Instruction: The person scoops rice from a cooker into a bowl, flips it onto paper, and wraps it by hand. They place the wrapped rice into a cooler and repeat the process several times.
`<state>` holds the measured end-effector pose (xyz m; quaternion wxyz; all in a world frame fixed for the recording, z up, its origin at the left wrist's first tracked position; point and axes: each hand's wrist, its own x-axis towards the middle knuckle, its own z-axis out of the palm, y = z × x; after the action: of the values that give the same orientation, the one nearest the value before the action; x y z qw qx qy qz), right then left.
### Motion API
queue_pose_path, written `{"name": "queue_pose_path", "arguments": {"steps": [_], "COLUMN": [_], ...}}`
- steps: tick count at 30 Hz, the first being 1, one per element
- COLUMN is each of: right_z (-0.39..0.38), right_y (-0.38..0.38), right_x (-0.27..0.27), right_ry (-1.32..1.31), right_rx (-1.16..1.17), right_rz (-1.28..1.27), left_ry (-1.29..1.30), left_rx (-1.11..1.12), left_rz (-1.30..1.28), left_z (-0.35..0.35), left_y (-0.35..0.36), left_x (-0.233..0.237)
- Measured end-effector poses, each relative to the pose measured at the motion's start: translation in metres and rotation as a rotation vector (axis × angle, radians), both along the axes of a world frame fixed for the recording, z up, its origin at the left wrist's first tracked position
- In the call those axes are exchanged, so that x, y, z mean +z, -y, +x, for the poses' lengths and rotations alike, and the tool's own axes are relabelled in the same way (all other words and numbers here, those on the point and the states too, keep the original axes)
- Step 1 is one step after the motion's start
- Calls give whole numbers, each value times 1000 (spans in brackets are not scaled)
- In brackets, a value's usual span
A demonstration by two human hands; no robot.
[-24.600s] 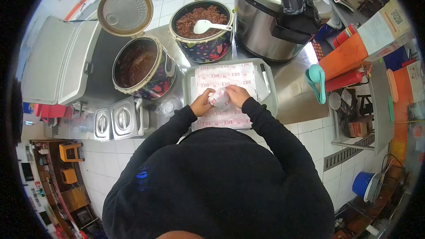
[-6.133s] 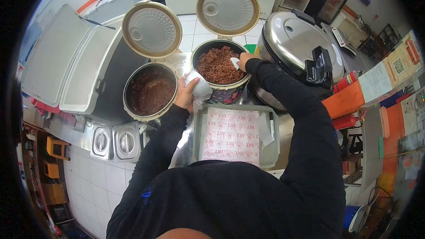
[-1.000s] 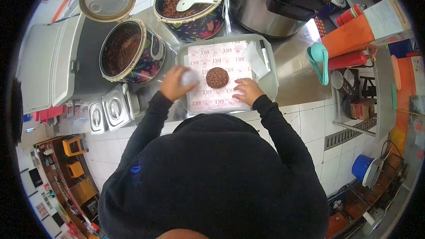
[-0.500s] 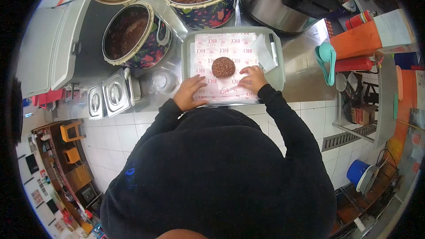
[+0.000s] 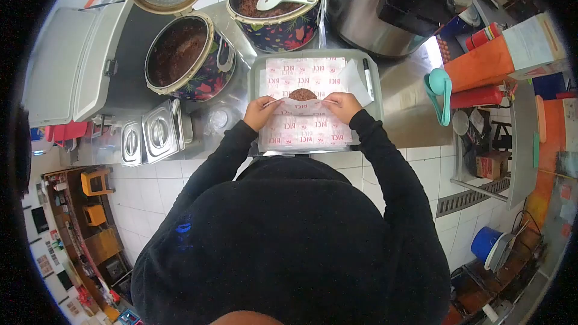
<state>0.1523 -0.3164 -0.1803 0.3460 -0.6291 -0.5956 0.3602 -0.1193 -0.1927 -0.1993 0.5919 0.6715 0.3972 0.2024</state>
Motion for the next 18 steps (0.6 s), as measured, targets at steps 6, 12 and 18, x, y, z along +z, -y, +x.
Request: {"name": "queue_pose_path", "arguments": {"steps": [6, 12, 18], "right_z": [3, -17, -36], "right_y": [-27, -8, -21], "right_x": [-38, -28, 13], "right_ry": [-161, 238, 529], "right_rx": [-190, -158, -130], "right_rz": [-360, -303, -266], "left_ry": [-231, -321, -343], "left_rx": [25, -70, -58], "left_rz": [184, 223, 778], "left_z": [18, 2, 10], "left_y": [-23, -5, 19], "left_x": [-11, 9, 43]}}
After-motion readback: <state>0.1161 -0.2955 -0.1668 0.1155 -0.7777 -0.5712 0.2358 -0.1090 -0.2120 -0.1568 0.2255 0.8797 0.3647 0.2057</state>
